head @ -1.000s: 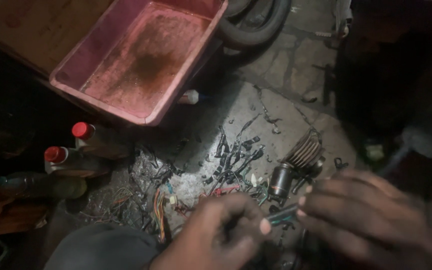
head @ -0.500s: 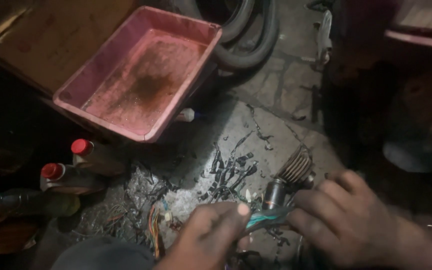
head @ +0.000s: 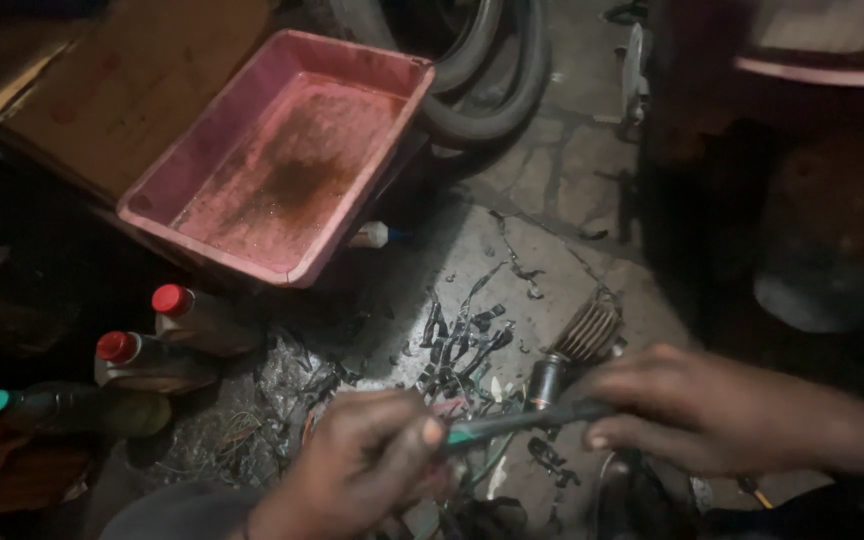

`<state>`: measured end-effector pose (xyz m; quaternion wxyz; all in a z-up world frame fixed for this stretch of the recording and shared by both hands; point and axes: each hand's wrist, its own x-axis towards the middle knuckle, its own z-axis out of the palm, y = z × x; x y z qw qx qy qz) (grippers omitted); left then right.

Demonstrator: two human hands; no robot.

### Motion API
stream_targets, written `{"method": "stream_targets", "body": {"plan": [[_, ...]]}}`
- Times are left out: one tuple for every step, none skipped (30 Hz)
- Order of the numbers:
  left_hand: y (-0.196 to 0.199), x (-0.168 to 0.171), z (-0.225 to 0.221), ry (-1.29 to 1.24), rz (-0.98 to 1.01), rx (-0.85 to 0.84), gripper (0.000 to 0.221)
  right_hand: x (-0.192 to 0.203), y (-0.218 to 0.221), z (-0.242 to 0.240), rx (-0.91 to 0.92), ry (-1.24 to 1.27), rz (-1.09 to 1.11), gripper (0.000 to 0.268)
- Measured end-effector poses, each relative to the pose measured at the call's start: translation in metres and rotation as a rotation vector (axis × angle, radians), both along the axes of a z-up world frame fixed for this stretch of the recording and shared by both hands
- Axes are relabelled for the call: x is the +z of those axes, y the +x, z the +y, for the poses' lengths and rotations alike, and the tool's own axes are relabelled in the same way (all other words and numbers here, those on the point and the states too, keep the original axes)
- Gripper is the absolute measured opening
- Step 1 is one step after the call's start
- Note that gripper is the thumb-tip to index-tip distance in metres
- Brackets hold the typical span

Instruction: The recorder is manipulating a motorcycle wiring harness and inspecting a cylinder head.

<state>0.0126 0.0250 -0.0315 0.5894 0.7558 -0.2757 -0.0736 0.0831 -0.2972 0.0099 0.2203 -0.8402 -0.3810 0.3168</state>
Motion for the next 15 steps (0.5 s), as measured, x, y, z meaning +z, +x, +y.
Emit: {"method": "stream_targets", "body": {"plan": [[0.000, 0.011, -0.001, 0.127, -0.036, 0.060, 0.029, 0.009, -0.004, 0.004, -0.061, -0.140, 0.063, 0.040], [0.000, 0.022, -0.002, 0.255, -0.071, 0.119, 0.029, 0.018, -0.008, 0.008, -0.122, -0.279, 0.125, 0.047], [-0.003, 0.028, -0.009, 0.256, -0.073, 0.118, 0.029, 0.022, -0.010, 0.009, -0.124, -0.277, 0.124, 0.047], [-0.006, 0.034, -0.015, 0.245, 0.088, 0.148, 0.027, 0.026, -0.012, 0.009, -0.131, -0.263, 0.085, 0.047], [-0.011, 0.040, -0.020, 0.236, 0.252, 0.178, 0.032, 0.029, -0.015, 0.012, -0.139, -0.246, 0.049, 0.047], [-0.013, 0.048, -0.028, 0.239, 0.251, 0.176, 0.032, 0.030, -0.018, 0.014, -0.140, -0.243, 0.050, 0.047], [-0.016, 0.055, -0.036, 0.269, 0.009, 0.138, 0.034, 0.030, -0.021, 0.016, -0.196, -0.353, 0.149, 0.044], [-0.019, 0.062, -0.044, 0.297, -0.232, 0.095, 0.039, 0.030, -0.025, 0.019, -0.251, -0.463, 0.248, 0.042], [-0.019, 0.061, -0.047, 0.299, -0.228, 0.098, 0.039, 0.019, -0.024, 0.011, -0.246, -0.463, 0.251, 0.042], [-0.018, 0.059, -0.049, 0.328, -0.139, 0.105, 0.032, 0.008, -0.024, 0.004, -0.167, -0.164, 0.080, 0.039], [-0.019, 0.057, -0.053, 0.352, -0.048, 0.111, 0.026, -0.004, -0.025, -0.004, -0.087, 0.132, -0.088, 0.038], [-0.019, 0.054, -0.053, 0.350, -0.042, 0.115, 0.026, -0.003, -0.025, -0.003, -0.082, 0.129, -0.084, 0.038], [-0.017, 0.051, -0.054, 0.321, -0.078, 0.145, 0.024, -0.001, -0.024, -0.003, -0.106, 0.198, -0.065, 0.037], [-0.014, 0.048, -0.054, 0.292, -0.113, 0.175, 0.022, 0.001, -0.023, -0.003, -0.130, 0.267, -0.045, 0.036], [-0.014, 0.047, -0.055, 0.289, -0.108, 0.178, 0.022, 0.002, -0.024, 0.001, -0.127, 0.263, -0.041, 0.036]]}}
